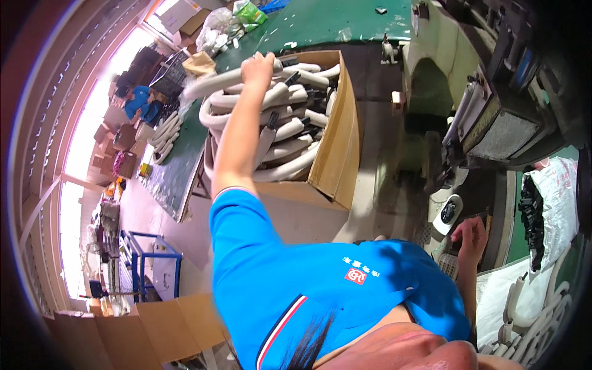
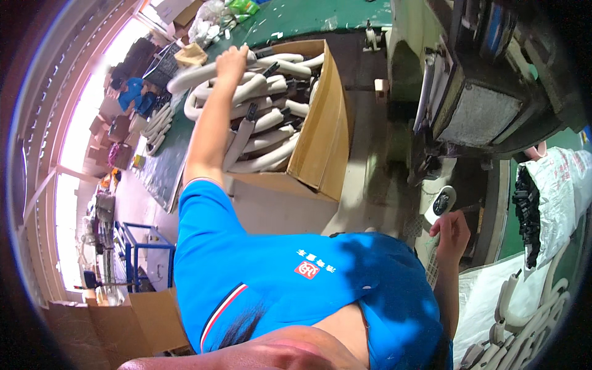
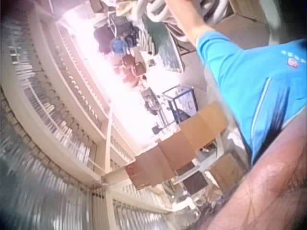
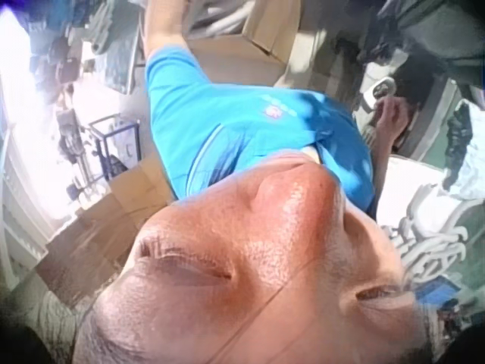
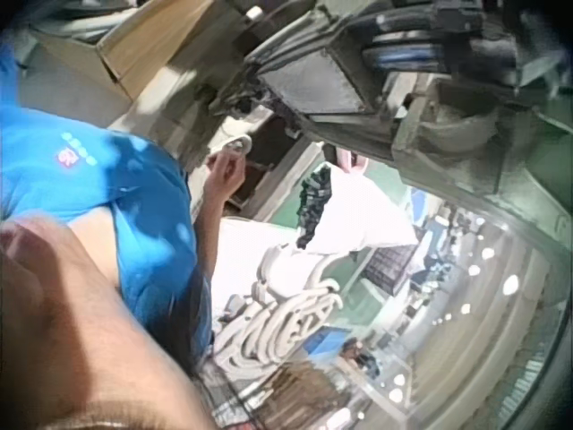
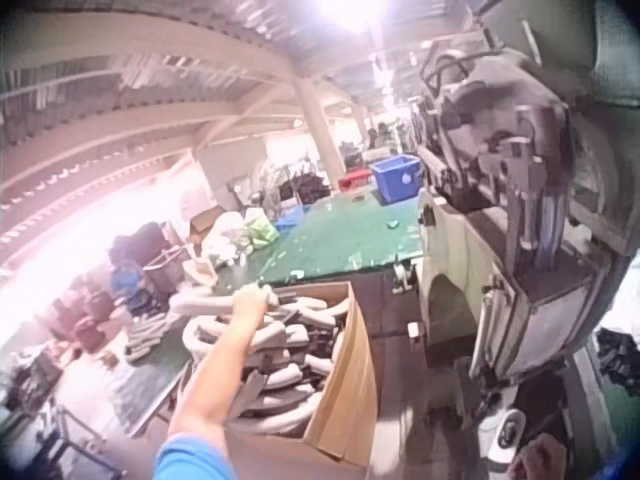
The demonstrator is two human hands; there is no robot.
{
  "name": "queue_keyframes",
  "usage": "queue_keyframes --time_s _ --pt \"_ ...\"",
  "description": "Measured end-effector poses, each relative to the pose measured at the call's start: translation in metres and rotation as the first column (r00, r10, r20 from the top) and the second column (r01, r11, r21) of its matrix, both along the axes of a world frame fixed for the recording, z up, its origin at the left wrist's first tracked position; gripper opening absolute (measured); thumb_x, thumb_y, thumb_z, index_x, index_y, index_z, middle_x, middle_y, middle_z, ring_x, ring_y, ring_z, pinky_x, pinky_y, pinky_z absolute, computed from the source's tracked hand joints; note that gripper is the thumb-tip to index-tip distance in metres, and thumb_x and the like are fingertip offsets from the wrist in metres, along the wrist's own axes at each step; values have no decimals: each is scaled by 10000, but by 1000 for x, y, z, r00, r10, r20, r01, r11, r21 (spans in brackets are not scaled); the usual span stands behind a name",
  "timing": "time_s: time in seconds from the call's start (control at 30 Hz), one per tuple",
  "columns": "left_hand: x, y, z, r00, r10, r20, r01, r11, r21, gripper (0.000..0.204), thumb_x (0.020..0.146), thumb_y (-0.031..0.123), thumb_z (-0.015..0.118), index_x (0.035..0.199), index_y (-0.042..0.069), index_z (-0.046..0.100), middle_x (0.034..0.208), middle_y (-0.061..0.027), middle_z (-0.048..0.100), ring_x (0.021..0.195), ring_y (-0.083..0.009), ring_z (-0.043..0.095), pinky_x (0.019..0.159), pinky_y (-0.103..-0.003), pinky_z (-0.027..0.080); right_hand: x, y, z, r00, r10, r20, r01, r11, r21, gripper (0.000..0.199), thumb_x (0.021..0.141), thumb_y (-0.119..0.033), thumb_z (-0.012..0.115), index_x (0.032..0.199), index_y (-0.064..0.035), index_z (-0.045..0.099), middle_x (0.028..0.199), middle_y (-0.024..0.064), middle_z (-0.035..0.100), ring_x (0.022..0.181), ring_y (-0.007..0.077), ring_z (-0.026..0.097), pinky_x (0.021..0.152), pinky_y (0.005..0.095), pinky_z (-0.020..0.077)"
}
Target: The person repeatedly picks up foam-covered cylindrical parts and black plastic clips, then inserts the clips into the ends of the cylinders at a workbench. The person handles the parts one at a time and places the assembled units aside.
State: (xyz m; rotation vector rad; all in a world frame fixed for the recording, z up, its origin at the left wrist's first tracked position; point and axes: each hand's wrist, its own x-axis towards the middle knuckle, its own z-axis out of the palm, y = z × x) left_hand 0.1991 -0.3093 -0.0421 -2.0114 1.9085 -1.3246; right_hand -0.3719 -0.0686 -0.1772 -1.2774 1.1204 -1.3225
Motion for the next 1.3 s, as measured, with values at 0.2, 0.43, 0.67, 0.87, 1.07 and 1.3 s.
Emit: queue_keyframes --time_s 0.2,0.43,0.67,0.87,1.07,1.3 --pt "3 -73 -57 743 401 -536 -239 907 348 336 916 207 401 1225 86 458 1225 -153 515 1154 -342 500 896 -541 419 -27 33 2 967 -214 -138 230 967 112 226 945 -152 482 741 -57 458 608 40 521 516 76 482 501 219 398" --pt "-63 -59 -61 805 -400 -438 470 881 59 536 778 263 616 1245 38 477 1174 -216 530 1132 -350 485 998 -430 363 -61 56 -35 917 -385 -106 400 892 210 239 931 -218 514 750 -63 508 617 19 492 560 81 479 510 228 394" --pt "-167 122 -190 459 137 -878 790 389 474 302 792 141 650 1061 32 564 791 -106 624 754 -191 616 668 -308 495 -154 87 -82 300 29 -954 401 903 153 296 771 -261 651 937 -31 567 977 195 534 948 349 527 785 453 455" --pt "-279 195 -237 768 377 -518 577 -55 815 447 759 277 689 1120 45 563 905 -165 653 845 -301 634 731 -369 495 -310 144 -109 -96 -63 -993 812 572 -115 713 717 -133 691 1313 16 329 1302 203 391 1259 372 322 1030 445 314" --pt "-464 211 -183 590 -110 -800 756 -272 595 488 788 267 640 1192 31 503 1101 -177 588 960 -318 592 816 -394 472 -341 94 -113 309 6 -951 651 728 216 470 763 -252 661 1106 20 490 1017 203 601 940 384 586 796 489 470" --pt "-553 229 -146 -602 568 -561 795 489 -358 456 744 84 661 1145 -17 470 909 -110 593 792 -187 589 672 -294 483 -190 44 30 853 -230 -468 57 934 -354 312 905 -262 536 1110 -27 516 1059 158 522 1044 273 501 924 374 381"
